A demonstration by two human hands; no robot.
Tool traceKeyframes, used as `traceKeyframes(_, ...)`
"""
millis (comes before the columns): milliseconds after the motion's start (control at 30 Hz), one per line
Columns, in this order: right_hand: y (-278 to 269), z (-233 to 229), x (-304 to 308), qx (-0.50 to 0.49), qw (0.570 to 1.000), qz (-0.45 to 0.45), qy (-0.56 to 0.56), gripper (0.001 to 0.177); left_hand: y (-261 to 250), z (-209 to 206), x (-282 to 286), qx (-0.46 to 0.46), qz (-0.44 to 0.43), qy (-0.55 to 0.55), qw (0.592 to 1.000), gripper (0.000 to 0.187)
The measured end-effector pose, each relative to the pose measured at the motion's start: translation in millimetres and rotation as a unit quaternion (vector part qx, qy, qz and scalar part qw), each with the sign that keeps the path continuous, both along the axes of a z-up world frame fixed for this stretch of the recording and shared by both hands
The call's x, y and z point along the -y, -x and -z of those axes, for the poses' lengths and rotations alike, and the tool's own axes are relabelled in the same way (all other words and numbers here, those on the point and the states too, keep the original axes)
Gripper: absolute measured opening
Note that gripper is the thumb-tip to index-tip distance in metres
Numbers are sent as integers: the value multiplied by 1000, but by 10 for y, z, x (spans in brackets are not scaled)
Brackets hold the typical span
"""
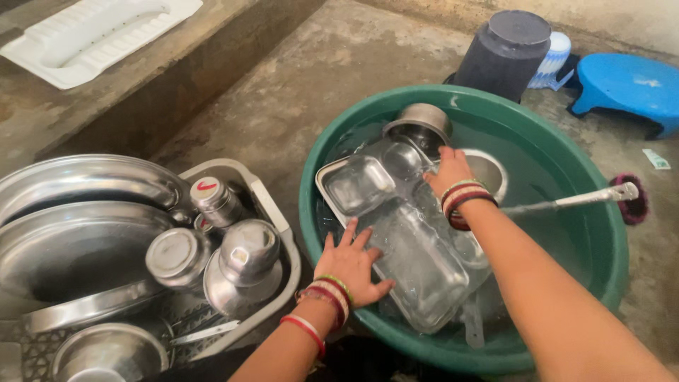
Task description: The person washes metal plates, bowls, and a divided tray by hand in a green basin of water, then places the cleaned items into a white plastic dish rack. The person handles each item individually, rinsing and scrubbing before stacking them in the rack.
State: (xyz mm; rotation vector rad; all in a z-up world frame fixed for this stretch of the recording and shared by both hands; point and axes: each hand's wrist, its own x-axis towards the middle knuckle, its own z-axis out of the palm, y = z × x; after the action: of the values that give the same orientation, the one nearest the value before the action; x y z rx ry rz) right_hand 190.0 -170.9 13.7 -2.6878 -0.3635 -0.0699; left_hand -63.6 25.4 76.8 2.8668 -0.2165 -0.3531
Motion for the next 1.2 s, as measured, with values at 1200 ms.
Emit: traceKeyframes(1200,-958,-960,834,227,954,42,193,21,-88,29,-40,-52,-20,53,997,63)
